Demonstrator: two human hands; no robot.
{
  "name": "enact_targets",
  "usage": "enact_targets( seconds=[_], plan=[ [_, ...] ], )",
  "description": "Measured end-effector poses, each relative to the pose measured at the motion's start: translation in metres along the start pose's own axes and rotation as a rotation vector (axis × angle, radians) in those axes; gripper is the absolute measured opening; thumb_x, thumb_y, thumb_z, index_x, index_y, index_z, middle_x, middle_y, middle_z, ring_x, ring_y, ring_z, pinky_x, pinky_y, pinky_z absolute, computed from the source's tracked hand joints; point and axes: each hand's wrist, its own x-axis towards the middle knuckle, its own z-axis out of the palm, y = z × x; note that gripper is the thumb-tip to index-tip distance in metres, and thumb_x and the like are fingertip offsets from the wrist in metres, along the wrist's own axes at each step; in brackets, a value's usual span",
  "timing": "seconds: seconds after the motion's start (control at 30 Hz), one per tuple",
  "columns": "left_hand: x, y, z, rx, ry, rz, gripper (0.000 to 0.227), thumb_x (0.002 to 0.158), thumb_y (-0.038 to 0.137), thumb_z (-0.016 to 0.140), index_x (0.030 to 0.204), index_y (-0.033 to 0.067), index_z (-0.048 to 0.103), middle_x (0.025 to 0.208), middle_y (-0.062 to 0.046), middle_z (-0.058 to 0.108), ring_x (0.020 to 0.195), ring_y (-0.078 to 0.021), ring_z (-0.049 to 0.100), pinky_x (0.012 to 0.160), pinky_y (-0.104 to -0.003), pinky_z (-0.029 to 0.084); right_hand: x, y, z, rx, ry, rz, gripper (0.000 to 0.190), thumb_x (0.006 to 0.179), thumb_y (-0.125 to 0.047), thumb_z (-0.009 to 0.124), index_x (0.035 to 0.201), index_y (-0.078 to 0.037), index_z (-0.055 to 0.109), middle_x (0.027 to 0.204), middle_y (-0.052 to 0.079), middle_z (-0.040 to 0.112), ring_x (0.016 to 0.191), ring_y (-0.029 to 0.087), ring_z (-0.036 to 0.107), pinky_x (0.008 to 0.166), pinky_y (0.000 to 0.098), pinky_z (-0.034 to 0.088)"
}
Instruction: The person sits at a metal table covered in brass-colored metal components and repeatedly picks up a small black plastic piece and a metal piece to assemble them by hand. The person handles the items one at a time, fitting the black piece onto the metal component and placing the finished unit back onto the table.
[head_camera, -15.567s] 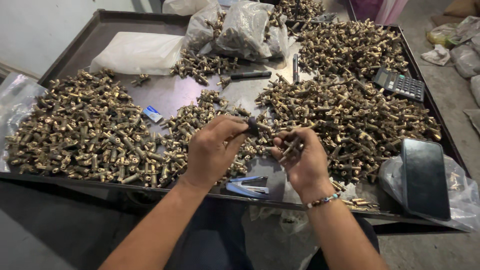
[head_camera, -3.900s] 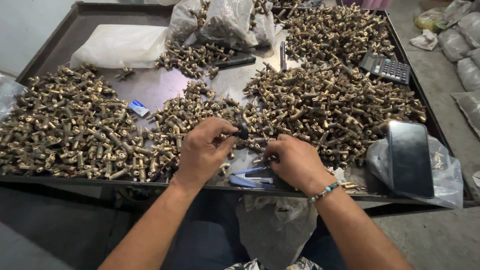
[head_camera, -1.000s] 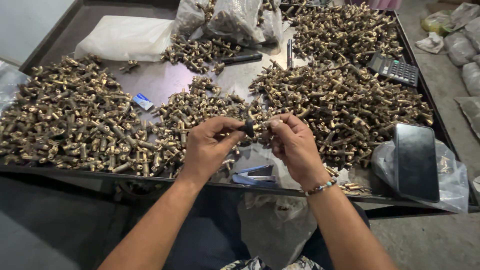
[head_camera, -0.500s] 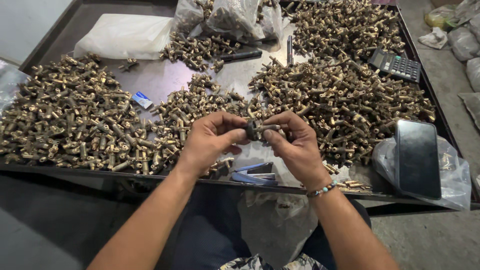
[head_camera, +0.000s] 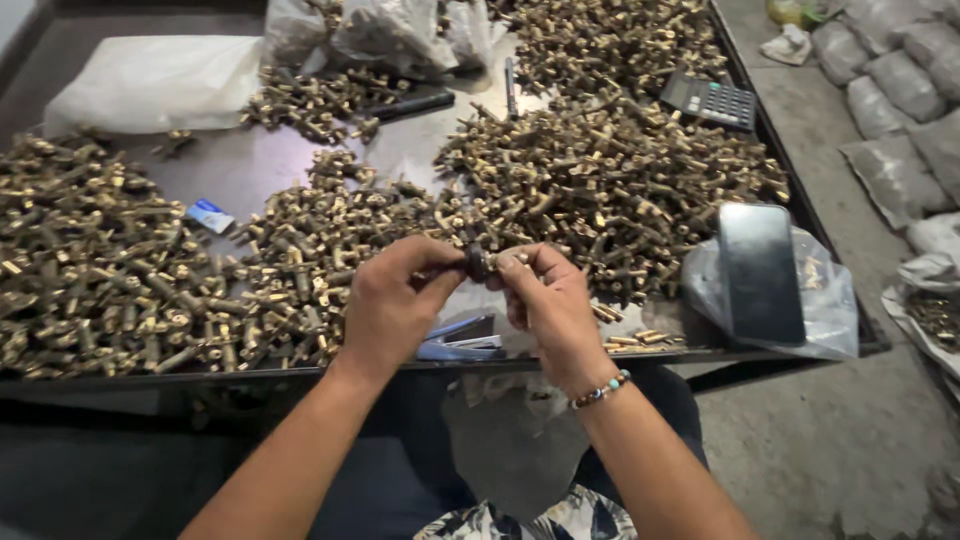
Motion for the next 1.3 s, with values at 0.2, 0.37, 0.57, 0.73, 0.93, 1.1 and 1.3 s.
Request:
enact_targets(
  seconds=[0.2,0.37,0.57,0.73,0.93,1.1,1.3],
  plan=[
    [-0.004,0.023,0.001,0.171,-0.01,0.406,0.015,0.087,0.005,0.078,0.1,0.007,0.073,0.104,-0.007,0.075,0.089,-0.024,0.075,0.074,-0.032,0.06,-0.001,-0.004,-0.012,0.213,0.049,0.239,0.012,0.098,-0.021,0.067,0.093,-0.01,0.065,0.075,-0.001,0.064,0.06,0.007,0.056,0.053,0.0221,0.044],
    [-0.002,0.025,0.004,0.183,0.06,0.338,0.015,0.087,0.005,0.079,0.101,0.0071,0.073,0.105,-0.008,0.075,0.089,-0.0241,0.075,0.075,-0.032,0.06,0.004,-0.018,-0.011,0.262,0.264,0.116,0.009,0.095,-0.022,0.064,0.09,-0.014,0.063,0.075,-0.003,0.064,0.065,0.008,0.061,0.056,0.0254,0.051],
    [0.007,0.011,-0.012,0.079,0.147,0.139,0.017,0.089,0.005,0.079,0.102,0.0054,0.07,0.1,-0.008,0.075,0.087,-0.0179,0.076,0.073,-0.03,0.061,0.017,-0.041,-0.017,0.351,0.191,0.194,0.01,0.091,-0.02,0.066,0.088,-0.012,0.061,0.073,0.0,0.064,0.062,0.012,0.063,0.055,0.0283,0.053],
    [0.01,0.003,-0.018,0.067,0.173,0.055,0.016,0.088,0.006,0.08,0.101,0.0061,0.072,0.095,-0.006,0.075,0.082,-0.013,0.075,0.071,-0.028,0.06,0.03,-0.026,0.003,0.037,-0.071,0.155,0.014,0.084,-0.006,0.073,0.091,-0.012,0.062,0.073,0.0,0.063,0.054,0.009,0.054,0.046,0.0239,0.042],
    [0.01,-0.005,-0.026,0.045,0.17,0.018,0.015,0.088,0.005,0.08,0.1,0.0062,0.071,0.091,-0.005,0.076,0.079,-0.0118,0.075,0.07,-0.027,0.059,0.038,-0.018,0.031,-0.455,-0.224,0.015,0.011,0.082,-0.008,0.078,0.087,-0.008,0.069,0.074,0.001,0.068,0.062,0.009,0.061,0.051,0.0249,0.047],
    [0.01,-0.012,-0.029,0.071,0.222,0.049,0.016,0.087,0.005,0.08,0.1,0.0064,0.072,0.09,-0.004,0.076,0.079,-0.012,0.075,0.07,-0.027,0.059,0.022,-0.008,0.059,-1.171,-0.397,-0.328,0.022,0.076,-0.026,0.081,0.095,-0.015,0.078,0.081,0.012,0.075,0.073,0.028,0.072,0.067,0.0398,0.058],
    [0.009,-0.013,-0.03,0.08,0.206,0.046,0.016,0.087,0.005,0.081,0.1,0.0065,0.071,0.089,-0.004,0.076,0.08,-0.0119,0.076,0.071,-0.027,0.059,0.012,0.002,0.077,-1.35,-0.475,-0.339,0.025,0.079,-0.033,0.074,0.101,-0.021,0.078,0.088,0.014,0.074,0.085,0.037,0.07,0.076,0.0504,0.056]
  ],
)
